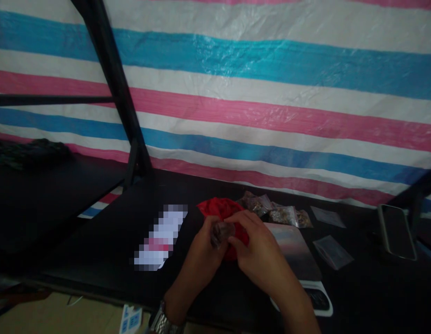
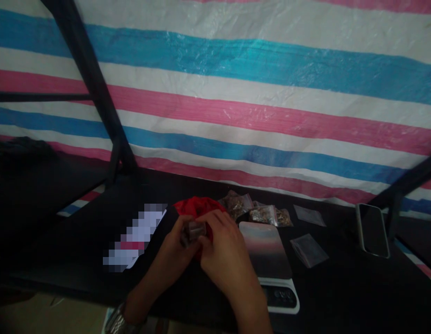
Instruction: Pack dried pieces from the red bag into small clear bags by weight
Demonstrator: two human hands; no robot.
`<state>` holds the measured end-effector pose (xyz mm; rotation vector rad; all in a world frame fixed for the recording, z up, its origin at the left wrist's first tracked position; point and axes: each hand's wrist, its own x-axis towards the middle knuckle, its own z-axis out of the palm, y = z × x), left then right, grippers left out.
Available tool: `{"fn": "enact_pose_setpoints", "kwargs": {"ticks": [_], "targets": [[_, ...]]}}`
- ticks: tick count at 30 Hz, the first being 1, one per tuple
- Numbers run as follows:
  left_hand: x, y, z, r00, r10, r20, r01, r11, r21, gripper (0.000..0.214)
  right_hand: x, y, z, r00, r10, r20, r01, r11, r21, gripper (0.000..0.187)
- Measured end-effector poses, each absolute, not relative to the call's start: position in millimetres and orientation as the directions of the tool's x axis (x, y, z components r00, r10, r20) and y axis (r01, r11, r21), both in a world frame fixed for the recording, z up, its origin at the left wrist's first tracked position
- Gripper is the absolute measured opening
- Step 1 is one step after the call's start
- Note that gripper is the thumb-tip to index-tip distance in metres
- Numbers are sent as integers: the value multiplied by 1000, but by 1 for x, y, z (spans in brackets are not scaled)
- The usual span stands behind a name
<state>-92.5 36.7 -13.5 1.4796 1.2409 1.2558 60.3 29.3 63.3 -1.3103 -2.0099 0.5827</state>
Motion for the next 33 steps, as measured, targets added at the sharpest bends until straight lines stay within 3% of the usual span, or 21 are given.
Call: {"fn": "enact_pose_setpoints", "kwargs": {"ticks": [3, 11, 19, 25, 28, 33], "targets": [[-94, 37, -16, 53, 980, 189, 204, -196, 959, 30, 54, 23, 67, -323, 909, 263, 699, 417, -581, 39], [-93, 34, -10, 69, 976, 206, 121, -213, 969, 34, 49, 25, 67, -328, 925, 193, 731, 377, -569, 47], [-93, 34, -5, 88, 976, 197, -10, -197, 980, 32, 43, 25, 62, -399, 871, 288, 650, 490, -581, 57], [-101, 38, -4, -78, 982, 171, 110, -162, 981, 22, 51, 32, 61, -200, 909, 365, 568, 411, -713, 39], [-104, 40, -5, -161, 967, 199, 171, -171, 970, 24, 58, 40, 55, -82, 943, 323, 674, 291, -679, 30], [-108, 44, -8, -312, 911, 269, 212, -209, 955, 22, 64, 49, 37, -113, 982, 153, 816, 179, -550, 30]]}}
